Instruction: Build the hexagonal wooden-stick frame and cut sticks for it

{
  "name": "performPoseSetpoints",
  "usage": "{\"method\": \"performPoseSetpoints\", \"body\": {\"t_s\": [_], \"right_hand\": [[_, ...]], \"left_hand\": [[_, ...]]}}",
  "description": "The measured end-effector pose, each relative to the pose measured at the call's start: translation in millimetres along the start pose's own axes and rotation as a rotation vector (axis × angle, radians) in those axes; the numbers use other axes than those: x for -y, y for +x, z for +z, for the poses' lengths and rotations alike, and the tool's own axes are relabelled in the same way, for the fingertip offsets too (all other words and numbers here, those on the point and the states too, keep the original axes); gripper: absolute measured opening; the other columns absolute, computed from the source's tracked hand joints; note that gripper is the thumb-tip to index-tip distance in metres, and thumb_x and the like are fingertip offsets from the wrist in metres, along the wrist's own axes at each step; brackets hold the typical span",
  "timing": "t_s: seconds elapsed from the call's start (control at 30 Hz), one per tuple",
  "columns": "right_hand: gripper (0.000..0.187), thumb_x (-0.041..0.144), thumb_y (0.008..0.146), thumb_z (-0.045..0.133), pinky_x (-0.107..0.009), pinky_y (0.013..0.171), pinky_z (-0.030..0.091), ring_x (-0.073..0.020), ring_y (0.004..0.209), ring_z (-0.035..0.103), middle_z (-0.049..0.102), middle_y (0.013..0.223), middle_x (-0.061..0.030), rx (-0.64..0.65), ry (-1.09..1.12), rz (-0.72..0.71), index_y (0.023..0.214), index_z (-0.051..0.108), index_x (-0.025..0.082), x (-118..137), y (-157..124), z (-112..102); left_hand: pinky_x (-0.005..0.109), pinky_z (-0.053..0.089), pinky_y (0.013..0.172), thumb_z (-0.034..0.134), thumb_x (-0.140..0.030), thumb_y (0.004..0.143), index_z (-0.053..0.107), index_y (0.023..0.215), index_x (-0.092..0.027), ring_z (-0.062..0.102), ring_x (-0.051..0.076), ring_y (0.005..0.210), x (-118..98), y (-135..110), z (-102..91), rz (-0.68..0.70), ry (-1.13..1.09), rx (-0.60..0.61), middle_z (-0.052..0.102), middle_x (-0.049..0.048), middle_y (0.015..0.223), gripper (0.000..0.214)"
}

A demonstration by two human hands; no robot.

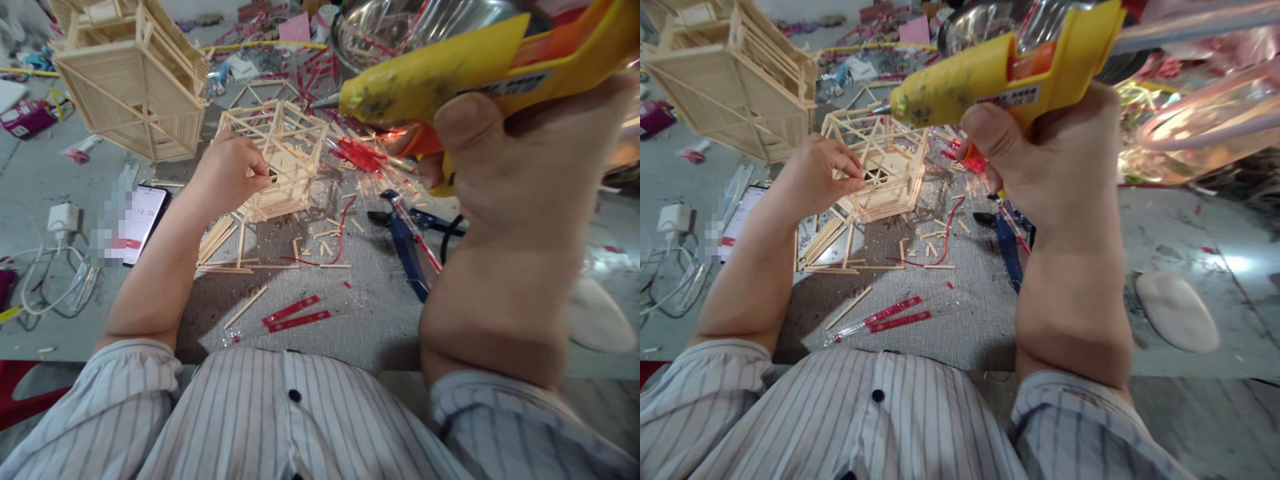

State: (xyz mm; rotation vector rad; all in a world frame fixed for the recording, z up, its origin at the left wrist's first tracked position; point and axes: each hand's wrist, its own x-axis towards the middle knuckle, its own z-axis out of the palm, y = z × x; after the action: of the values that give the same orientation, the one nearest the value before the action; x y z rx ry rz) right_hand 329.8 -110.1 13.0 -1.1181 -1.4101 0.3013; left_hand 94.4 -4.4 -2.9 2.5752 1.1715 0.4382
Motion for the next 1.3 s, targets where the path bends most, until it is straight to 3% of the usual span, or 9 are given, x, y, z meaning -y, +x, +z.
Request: {"method": "performPoseSetpoints", "body": {"t_s": [0.53,0.67,0.77,0.87,0.93,1.07,1.3], "right_hand": [[0.036,0.049,0.080,0.068,-0.021,0.037,0.030,-0.0008,0.043,0.040,0.045,0.052,0.0065,0.025,-0.054,0.014,0.066,0.056,0.018,-4,0,-3],[0.043,0.059,0.072,0.070,-0.023,0.046,0.037,-0.0024,0.047,0.044,0.054,0.059,0.0045,0.078,-0.144,0.081,0.082,0.068,0.017,-8,2,-7],[0.068,0.078,0.065,0.059,-0.032,0.062,0.049,-0.0108,0.067,0.061,0.068,0.076,-0.0009,0.165,-0.315,0.170,0.093,0.071,0.018,-10,3,-9],[0.087,0.091,0.062,0.038,-0.041,0.074,0.053,-0.0203,0.084,0.068,0.070,0.081,-0.0042,0.280,-0.547,0.145,0.092,0.072,0.016,-10,3,-10],[0.090,0.093,0.064,0.031,-0.044,0.076,0.055,-0.0221,0.084,0.069,0.070,0.079,-0.0050,0.332,-0.669,0.106,0.090,0.071,0.016,-10,3,-11],[0.078,0.086,0.077,0.028,-0.041,0.082,0.056,-0.0203,0.090,0.069,0.069,0.083,-0.0032,0.413,-0.736,0.067,0.091,0.071,0.023,-9,3,-12],[0.103,0.095,0.062,0.014,-0.045,0.082,0.054,-0.0222,0.089,0.068,0.070,0.086,-0.0058,0.417,-0.774,0.118,0.093,0.072,0.016,-11,4,-6]], "left_hand": [[0.046,0.042,0.097,0.059,-0.031,0.077,0.067,0.069,-0.024,0.058,0.025,0.098,-1,-1,1.2,0.024,0.042,-0.021,0.071,0.0055,0.093,0.012],[0.045,0.044,0.093,0.058,-0.037,0.078,0.066,0.070,-0.026,0.059,0.024,0.095,-4,-2,-3.5,0.029,0.031,-0.022,0.071,0.0036,0.090,0.016],[0.040,0.046,0.086,0.054,-0.038,0.083,0.067,0.075,-0.026,0.060,0.022,0.090,-9,-7,-14.4,0.013,-0.027,-0.069,0.071,0.0041,0.092,0.020],[0.036,0.044,0.081,0.053,-0.041,0.087,0.065,0.078,-0.021,0.058,0.018,0.084,-12,-12,-24.9,-0.017,-0.054,-0.161,0.069,0.0042,0.088,0.025],[0.036,0.042,0.080,0.053,-0.045,0.089,0.063,0.077,-0.020,0.056,0.018,0.083,-11,-13,-27.8,-0.052,-0.030,-0.186,0.066,0.0027,0.080,0.029],[0.038,0.040,0.078,0.052,-0.048,0.089,0.062,0.077,-0.022,0.056,0.020,0.084,-9,-12,-23.2,-0.069,0.014,-0.208,0.065,0.0024,0.078,0.030],[0.049,0.039,0.097,0.061,-0.042,0.082,0.070,0.090,-0.026,0.059,0.028,0.104,-13,-10,-4.2,0.081,0.101,-0.158,0.069,0.0064,0.106,0.020]]}}
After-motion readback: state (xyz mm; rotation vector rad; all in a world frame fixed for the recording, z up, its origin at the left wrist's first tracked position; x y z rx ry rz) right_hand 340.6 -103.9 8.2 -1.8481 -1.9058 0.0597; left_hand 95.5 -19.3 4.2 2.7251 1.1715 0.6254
